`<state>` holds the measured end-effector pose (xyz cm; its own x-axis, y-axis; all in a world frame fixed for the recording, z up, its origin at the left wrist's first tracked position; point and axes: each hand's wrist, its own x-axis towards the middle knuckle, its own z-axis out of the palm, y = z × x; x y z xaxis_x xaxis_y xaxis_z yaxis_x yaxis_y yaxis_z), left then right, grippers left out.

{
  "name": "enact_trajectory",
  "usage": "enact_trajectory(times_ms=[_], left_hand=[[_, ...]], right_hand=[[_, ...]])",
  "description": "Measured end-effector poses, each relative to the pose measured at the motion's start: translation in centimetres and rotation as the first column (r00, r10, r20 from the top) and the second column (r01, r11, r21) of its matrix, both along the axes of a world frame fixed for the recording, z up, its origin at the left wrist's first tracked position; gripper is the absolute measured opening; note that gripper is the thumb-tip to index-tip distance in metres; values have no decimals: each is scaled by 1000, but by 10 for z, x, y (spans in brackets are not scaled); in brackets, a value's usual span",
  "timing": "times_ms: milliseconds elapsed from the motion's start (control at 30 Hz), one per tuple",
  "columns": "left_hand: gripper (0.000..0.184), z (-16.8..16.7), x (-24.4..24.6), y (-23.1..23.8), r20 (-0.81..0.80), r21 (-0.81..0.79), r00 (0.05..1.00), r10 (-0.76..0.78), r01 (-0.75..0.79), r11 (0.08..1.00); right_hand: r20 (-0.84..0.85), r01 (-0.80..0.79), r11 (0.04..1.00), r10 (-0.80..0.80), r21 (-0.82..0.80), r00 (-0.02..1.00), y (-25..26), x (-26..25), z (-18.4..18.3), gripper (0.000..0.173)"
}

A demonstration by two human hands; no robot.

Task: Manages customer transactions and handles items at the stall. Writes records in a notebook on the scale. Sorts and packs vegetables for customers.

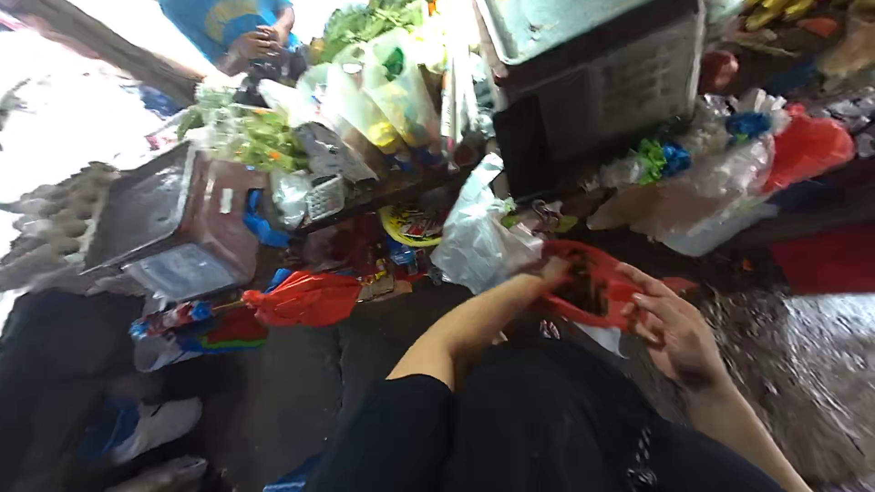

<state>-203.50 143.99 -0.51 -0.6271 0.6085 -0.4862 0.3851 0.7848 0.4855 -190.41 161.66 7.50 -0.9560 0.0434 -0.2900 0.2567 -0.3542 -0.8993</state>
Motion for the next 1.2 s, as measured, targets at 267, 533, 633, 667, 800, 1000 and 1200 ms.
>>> enact_trajectory(times_ms=[267,533,633,667,800,1000,1200], left_hand=[[33,5,-5,-29,-169,220,954,-248,281,934],[26,13,-2,-47,-238,541,967,-93,211,814],[21,33,-1,-46,-308,429,906,-292,406,807],[20,43,3,-44,-323,383,868,-377,484,787],[19,70,17,-43,-374,459,819,-435,571,681],[25,89,11,-66,-237,734,967,-95,242,635],[20,124,9,-92,197,907,974,109,-224,356]], right_hand=[[14,193,979,-192,-66,981,16,-4,-23,44],[39,189,975,-185,-119,982,23,-14,-24,46],[63,179,975,-172,-130,983,19,-18,-22,46],[73,173,975,-164,-136,984,19,-20,-23,46],[144,206,962,-182,-178,973,19,-26,-25,47],[153,214,935,-176,-283,972,23,-29,-31,50],[53,90,939,-77,-332,996,18,-46,-33,55]])
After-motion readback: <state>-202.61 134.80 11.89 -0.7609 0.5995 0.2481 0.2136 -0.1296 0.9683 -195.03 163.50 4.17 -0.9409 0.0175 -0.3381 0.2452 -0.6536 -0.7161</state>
